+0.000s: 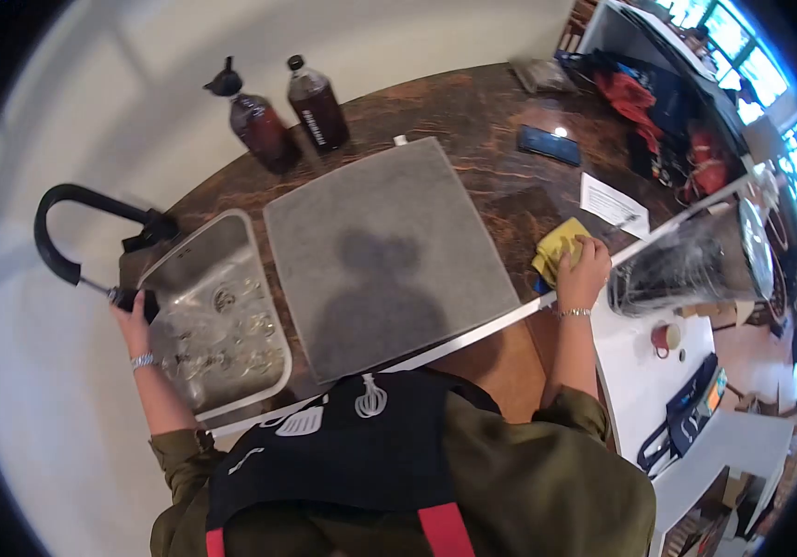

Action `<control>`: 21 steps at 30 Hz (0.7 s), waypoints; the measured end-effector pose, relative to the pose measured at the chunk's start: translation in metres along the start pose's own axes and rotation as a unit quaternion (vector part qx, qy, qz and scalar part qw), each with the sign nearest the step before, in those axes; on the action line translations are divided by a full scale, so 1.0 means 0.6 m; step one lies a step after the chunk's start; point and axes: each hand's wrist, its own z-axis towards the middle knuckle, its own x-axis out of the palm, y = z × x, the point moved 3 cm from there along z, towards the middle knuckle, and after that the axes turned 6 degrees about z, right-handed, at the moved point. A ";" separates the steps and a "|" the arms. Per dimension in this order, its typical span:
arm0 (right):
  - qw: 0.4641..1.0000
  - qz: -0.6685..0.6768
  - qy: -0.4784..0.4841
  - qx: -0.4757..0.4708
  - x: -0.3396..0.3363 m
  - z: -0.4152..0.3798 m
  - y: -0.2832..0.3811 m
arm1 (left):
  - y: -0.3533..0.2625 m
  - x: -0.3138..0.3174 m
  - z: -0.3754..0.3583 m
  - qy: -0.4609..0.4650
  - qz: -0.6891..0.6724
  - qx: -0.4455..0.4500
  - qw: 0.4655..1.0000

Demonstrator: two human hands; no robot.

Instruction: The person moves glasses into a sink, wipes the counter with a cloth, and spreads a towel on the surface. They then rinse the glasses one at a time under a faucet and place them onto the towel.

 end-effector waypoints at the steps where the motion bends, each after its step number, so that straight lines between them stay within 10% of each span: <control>1: 0.997 -0.049 0.001 0.051 -0.003 0.009 -0.013 | 0.006 -0.001 -0.002 -0.009 -0.008 -0.001 1.000; 10: 0.949 -0.023 0.171 0.265 0.055 0.058 -0.158 | -0.001 -0.039 -0.038 0.021 -0.066 -0.025 0.997; 12: 0.871 0.173 0.286 0.360 0.068 0.059 -0.175 | -0.006 -0.040 -0.044 0.038 -0.087 -0.045 0.994; 21: 0.761 0.542 0.167 0.316 0.031 0.079 -0.082 | -0.013 -0.027 -0.048 0.015 -0.060 -0.015 0.998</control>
